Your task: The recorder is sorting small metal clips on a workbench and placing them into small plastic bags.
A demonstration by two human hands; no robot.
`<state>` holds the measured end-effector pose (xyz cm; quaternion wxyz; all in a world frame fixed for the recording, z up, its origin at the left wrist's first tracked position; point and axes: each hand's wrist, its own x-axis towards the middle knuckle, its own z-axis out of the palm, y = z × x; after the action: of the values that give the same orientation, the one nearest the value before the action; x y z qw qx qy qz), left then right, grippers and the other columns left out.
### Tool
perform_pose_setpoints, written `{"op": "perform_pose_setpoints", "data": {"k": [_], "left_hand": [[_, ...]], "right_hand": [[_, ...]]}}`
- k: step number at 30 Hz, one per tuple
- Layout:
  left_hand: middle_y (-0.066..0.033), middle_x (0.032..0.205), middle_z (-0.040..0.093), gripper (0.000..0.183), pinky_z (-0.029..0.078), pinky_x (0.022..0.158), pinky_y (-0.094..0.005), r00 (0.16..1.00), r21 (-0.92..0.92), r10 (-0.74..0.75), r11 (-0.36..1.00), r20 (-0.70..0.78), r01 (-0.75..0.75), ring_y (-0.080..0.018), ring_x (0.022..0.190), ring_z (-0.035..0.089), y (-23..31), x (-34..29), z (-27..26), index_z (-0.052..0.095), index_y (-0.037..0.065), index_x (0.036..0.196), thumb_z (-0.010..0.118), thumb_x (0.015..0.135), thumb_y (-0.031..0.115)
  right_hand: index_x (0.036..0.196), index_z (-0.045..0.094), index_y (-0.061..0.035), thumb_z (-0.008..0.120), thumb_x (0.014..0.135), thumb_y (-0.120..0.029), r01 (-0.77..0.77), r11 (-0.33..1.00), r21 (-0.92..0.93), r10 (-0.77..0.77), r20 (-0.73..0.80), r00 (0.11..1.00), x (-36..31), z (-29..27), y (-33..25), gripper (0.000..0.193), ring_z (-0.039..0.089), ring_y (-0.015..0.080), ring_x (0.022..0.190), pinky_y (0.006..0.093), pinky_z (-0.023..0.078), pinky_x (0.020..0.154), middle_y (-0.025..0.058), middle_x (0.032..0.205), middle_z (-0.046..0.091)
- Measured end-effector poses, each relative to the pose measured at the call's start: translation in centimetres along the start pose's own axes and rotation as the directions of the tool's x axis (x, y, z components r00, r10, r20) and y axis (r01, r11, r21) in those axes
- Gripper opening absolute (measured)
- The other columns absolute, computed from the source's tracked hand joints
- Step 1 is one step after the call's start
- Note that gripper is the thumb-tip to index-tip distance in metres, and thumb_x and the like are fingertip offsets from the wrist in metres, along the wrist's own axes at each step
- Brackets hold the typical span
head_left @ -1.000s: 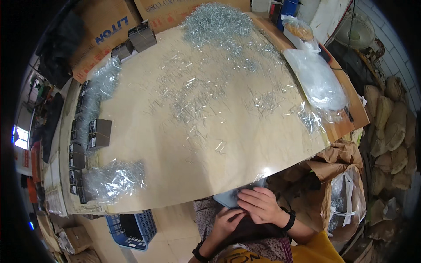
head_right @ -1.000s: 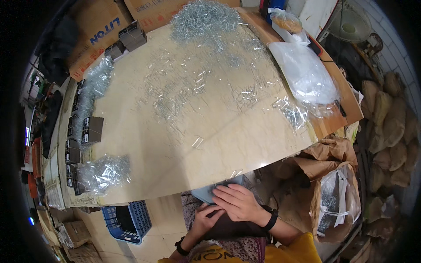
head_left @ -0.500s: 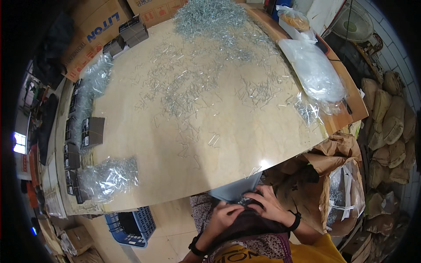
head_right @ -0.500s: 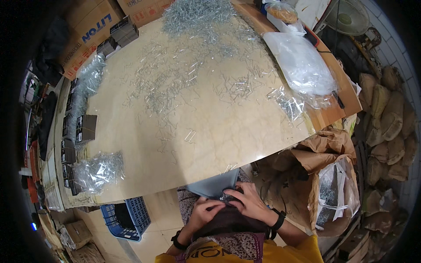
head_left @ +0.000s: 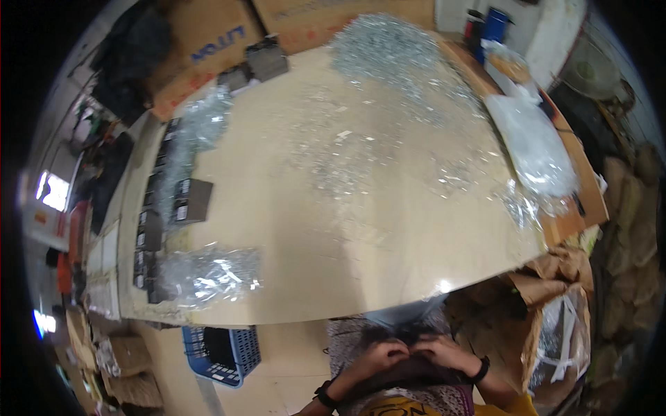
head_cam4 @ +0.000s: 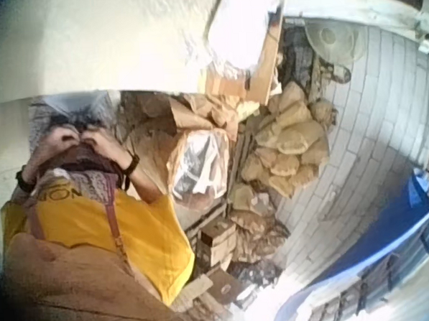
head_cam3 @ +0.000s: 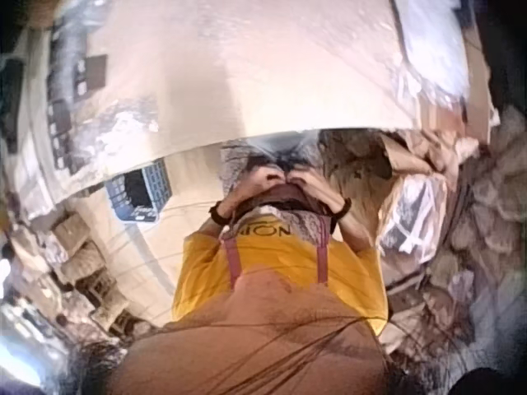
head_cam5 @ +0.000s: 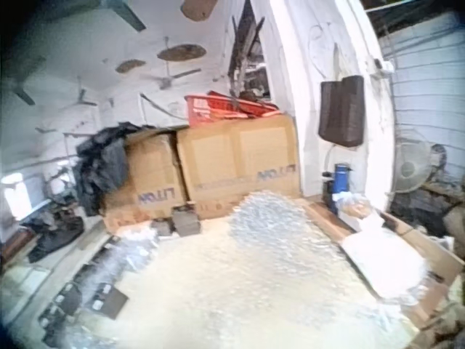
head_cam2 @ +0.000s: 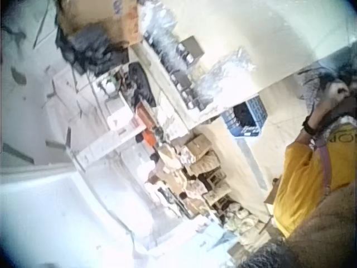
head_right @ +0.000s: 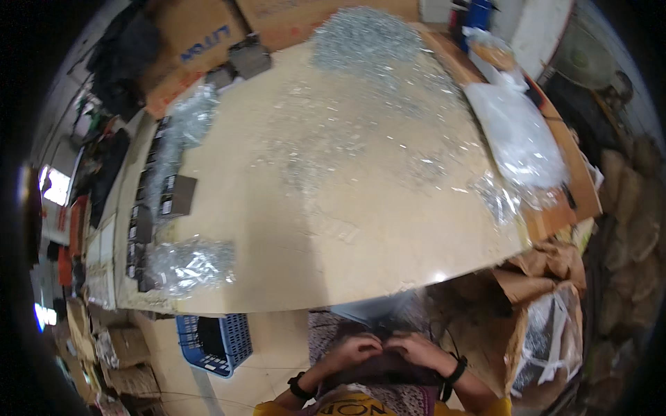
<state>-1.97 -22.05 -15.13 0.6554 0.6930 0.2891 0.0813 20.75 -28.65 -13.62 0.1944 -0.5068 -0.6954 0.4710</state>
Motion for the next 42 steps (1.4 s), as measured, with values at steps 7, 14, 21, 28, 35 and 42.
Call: {"op": "perform_pose_setpoints", "data": {"k": [7,14,21,28,35,42], "left_hand": [[-0.0183,0.109,0.067,0.042,0.054,0.084,-0.0370,0.922,-0.122,0.003,0.991,-0.387,-0.055,-0.0297,0.105,0.067,8.0,-1.3,-2.0,0.055,0.004,0.125,0.071,0.087,0.016],[-0.0136,0.116,0.067,0.039,0.054,0.084,-0.0348,0.818,0.311,0.359,0.922,-0.450,-0.233,-0.0294,0.102,0.067,14.2,-0.7,-10.0,0.062,0.008,0.122,0.070,0.085,0.004],[-0.0100,0.099,0.064,0.018,0.051,0.070,-0.0310,0.574,0.456,0.377,0.890,-0.727,-0.007,-0.0223,0.084,0.063,12.7,-0.7,-16.0,0.070,0.004,0.098,0.075,0.081,0.007],[-0.0024,0.081,0.069,0.026,0.047,0.057,-0.0229,0.366,0.174,0.128,0.980,-0.922,0.096,-0.0076,0.068,0.061,14.6,-4.7,-30.5,0.069,0.001,0.103,0.077,0.082,0.014],[-0.0063,0.081,0.070,0.026,0.054,0.060,-0.0318,0.238,0.097,0.032,0.958,-0.971,0.268,-0.0168,0.070,0.067,7.8,-5.6,-41.7,0.069,0.001,0.103,0.073,0.079,0.008],[-0.0188,0.093,0.068,0.038,0.052,0.078,-0.0475,0.173,0.323,0.293,0.610,-0.940,0.723,-0.0429,0.090,0.064,10.2,-4.2,-38.5,0.060,0.003,0.110,0.065,0.073,0.004]], "right_hand": [[0.107,0.070,-0.0134,0.066,0.075,0.001,0.232,0.973,-0.003,-0.232,-0.070,0.970,1.8,-4.1,-5.9,0.035,0.060,0.0294,0.086,0.0375,0.051,0.076,0.0085,0.095,0.062],[0.135,0.043,-0.0069,0.080,0.071,-0.003,0.402,0.874,-0.272,-0.484,-0.556,0.676,5.6,-7.0,-10.5,0.074,0.060,0.0355,0.099,0.0455,0.047,0.087,0.0188,0.112,0.063],[0.126,0.052,-0.0023,0.072,0.075,0.003,0.280,0.933,-0.226,-0.359,-0.648,0.672,4.9,-9.4,-10.3,0.055,0.061,0.0336,0.099,0.0404,0.049,0.086,0.0192,0.113,0.062],[0.107,0.063,0.0015,0.058,0.089,-0.007,-0.034,0.973,-0.227,-0.187,-0.871,0.454,1.3,-18.8,-4.3,0.020,0.058,0.0282,0.109,0.0381,0.042,0.099,0.0146,0.113,0.063],[0.119,0.059,0.0028,0.050,0.095,-0.004,-0.327,0.898,-0.295,-0.213,-0.940,0.265,-0.8,-30.1,10.2,0.027,0.055,0.0312,0.117,0.0385,0.037,0.104,0.0167,0.124,0.059],[0.131,0.054,-0.0035,0.052,0.098,-0.012,-0.382,0.898,-0.219,-0.157,-0.970,0.187,0.1,-29.9,9.7,0.035,0.050,0.0355,0.121,0.0396,0.035,0.105,0.0189,0.128,0.055]]}}
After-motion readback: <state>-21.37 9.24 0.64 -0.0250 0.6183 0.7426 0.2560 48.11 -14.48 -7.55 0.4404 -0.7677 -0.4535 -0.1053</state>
